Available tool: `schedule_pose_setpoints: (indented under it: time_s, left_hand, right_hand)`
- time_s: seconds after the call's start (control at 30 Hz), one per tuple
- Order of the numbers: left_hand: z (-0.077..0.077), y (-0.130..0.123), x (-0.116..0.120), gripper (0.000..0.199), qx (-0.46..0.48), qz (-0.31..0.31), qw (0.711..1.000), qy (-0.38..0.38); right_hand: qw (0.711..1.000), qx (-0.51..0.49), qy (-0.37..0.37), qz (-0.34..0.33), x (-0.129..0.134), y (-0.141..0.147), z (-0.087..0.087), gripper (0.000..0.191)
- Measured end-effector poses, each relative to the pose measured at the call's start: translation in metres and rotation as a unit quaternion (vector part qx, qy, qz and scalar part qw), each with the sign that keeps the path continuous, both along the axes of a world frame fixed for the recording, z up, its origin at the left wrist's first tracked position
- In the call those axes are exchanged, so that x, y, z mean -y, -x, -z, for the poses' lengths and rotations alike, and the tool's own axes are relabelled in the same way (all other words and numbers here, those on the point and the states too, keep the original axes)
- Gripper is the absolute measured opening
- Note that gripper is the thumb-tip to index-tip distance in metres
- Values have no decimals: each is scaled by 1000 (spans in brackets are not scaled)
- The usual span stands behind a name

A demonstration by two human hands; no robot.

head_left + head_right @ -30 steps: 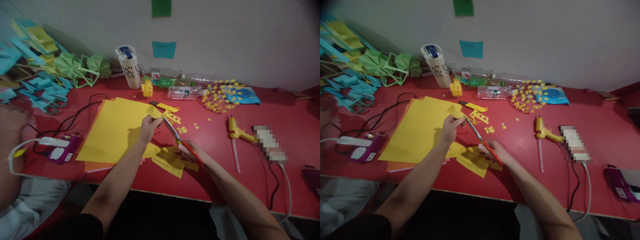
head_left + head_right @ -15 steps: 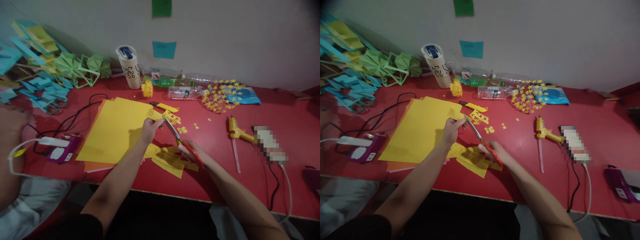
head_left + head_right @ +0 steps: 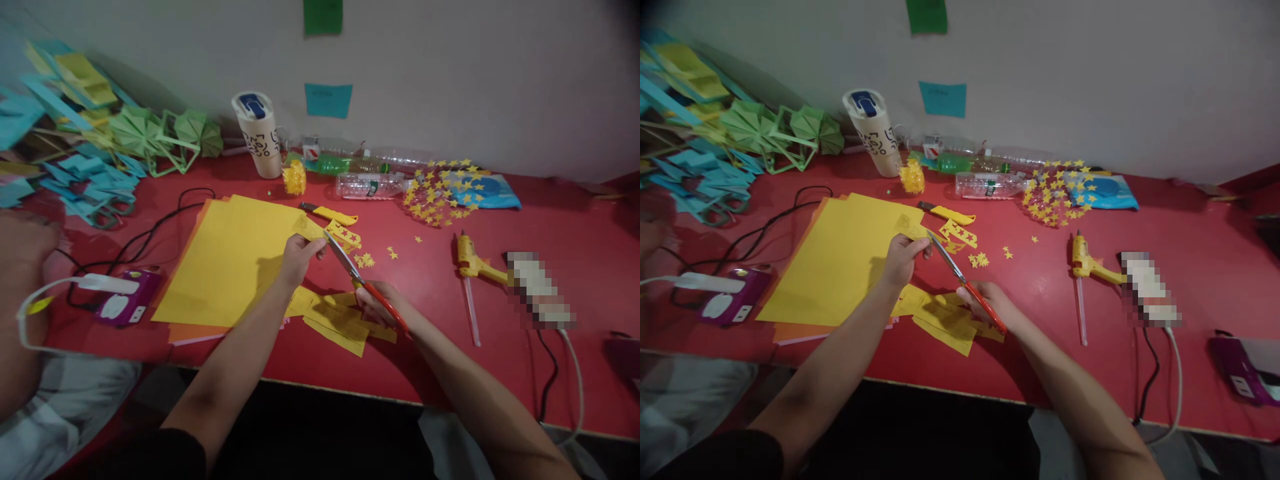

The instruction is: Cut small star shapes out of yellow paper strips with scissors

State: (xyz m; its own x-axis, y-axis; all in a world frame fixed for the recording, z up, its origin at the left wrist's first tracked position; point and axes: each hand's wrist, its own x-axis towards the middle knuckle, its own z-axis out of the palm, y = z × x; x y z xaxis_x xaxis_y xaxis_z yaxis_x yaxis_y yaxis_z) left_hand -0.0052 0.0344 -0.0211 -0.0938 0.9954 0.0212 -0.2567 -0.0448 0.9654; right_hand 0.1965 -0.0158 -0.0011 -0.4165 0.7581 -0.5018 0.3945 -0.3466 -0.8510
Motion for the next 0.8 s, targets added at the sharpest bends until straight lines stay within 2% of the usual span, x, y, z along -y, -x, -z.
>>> schedule_pose_setpoints:
  time_s: [0.3,0.53,0.8]
  left_hand:
    - [-1,1,0,23,9,3,1000,4]
    - [-1,1,-1,21,20,-1,1000,-1]
    - [-5,2,-1,15,27,-8,1000,-13]
  right_hand:
    - [1000,-3,-5,5,0,-1,5,54]
    - [1000,9,-11,-3,0,-1,2,47]
    - [1000,24,-16,9,-1,0,2,49]
